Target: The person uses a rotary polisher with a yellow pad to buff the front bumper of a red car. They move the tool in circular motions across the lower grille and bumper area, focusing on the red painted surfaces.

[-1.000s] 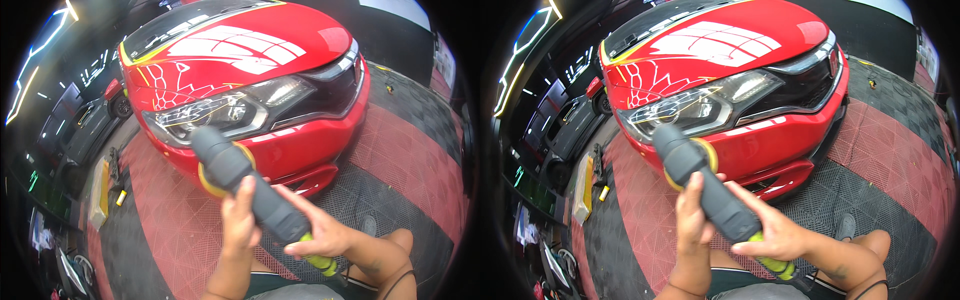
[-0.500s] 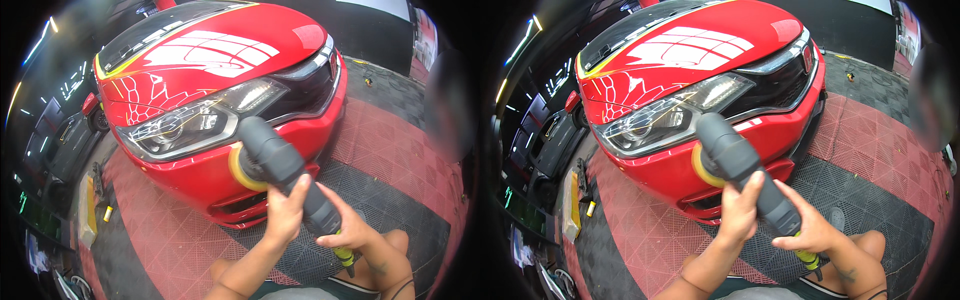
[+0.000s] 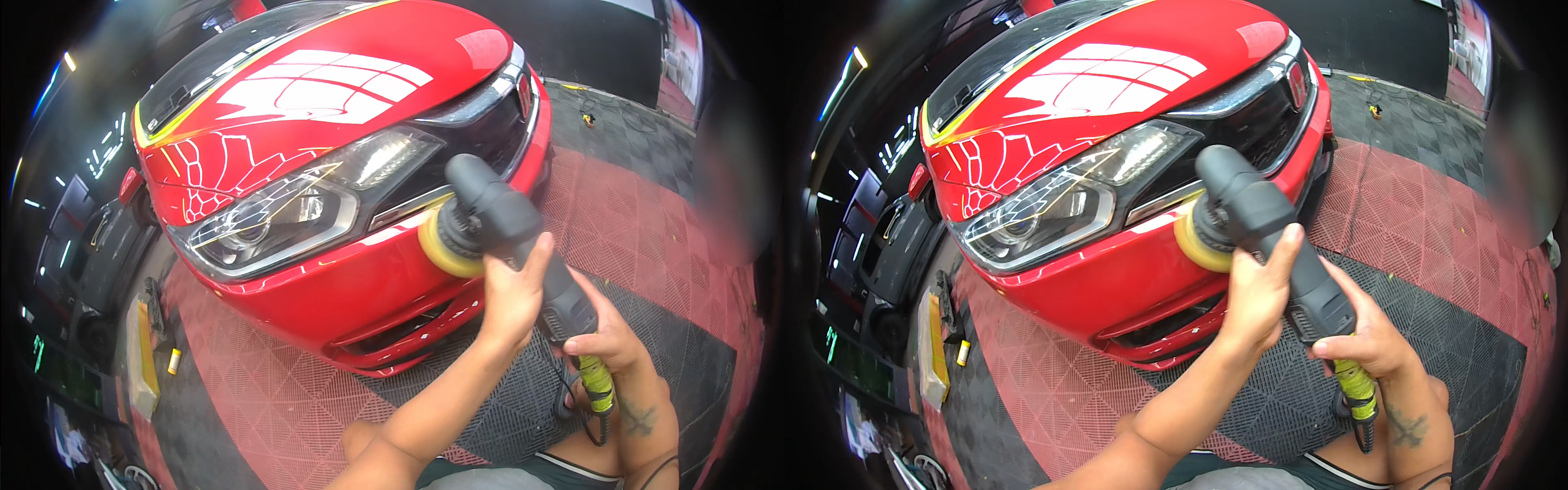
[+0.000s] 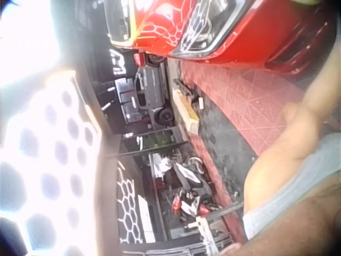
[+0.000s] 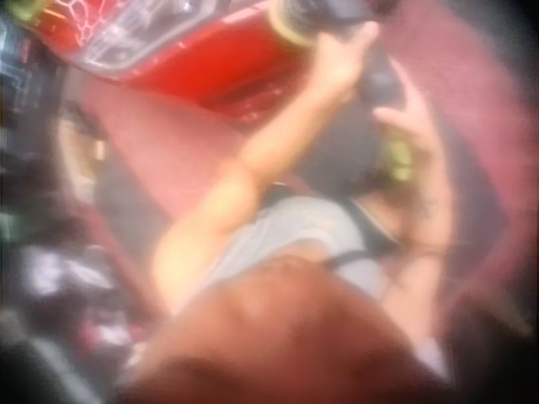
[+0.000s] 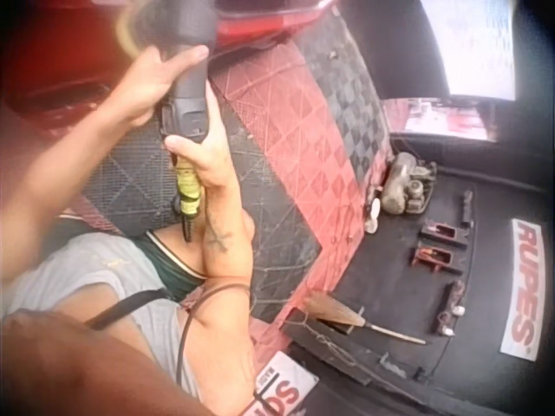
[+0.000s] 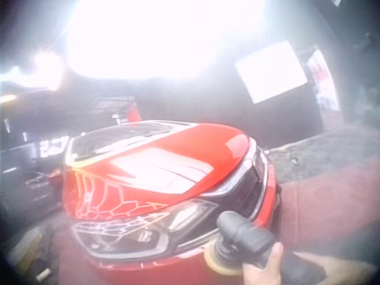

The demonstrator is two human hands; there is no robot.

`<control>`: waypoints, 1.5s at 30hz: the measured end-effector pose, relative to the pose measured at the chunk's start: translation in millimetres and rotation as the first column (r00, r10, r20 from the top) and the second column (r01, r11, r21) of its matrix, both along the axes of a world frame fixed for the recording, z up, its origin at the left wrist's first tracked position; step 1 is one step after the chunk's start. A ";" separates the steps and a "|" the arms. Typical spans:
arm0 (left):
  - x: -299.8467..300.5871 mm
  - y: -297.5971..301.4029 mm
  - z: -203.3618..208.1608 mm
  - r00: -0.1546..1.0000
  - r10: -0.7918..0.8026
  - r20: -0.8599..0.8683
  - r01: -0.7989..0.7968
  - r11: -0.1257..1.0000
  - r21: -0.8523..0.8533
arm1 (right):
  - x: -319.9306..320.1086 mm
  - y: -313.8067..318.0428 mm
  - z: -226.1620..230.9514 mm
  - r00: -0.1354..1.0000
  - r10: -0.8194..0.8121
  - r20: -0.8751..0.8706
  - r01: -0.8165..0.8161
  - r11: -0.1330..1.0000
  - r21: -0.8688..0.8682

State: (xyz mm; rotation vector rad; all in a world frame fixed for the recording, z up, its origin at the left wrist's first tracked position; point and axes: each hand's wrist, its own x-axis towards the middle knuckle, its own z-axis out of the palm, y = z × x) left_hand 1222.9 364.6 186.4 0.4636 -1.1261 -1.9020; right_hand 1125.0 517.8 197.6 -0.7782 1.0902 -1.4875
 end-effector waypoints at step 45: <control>-79.8 7.6 13.2 0.976 0.218 0.016 -0.214 0.941 0.262 | -77.9 -13.9 46.9 0.994 0.107 -0.003 -0.106 0.987 0.122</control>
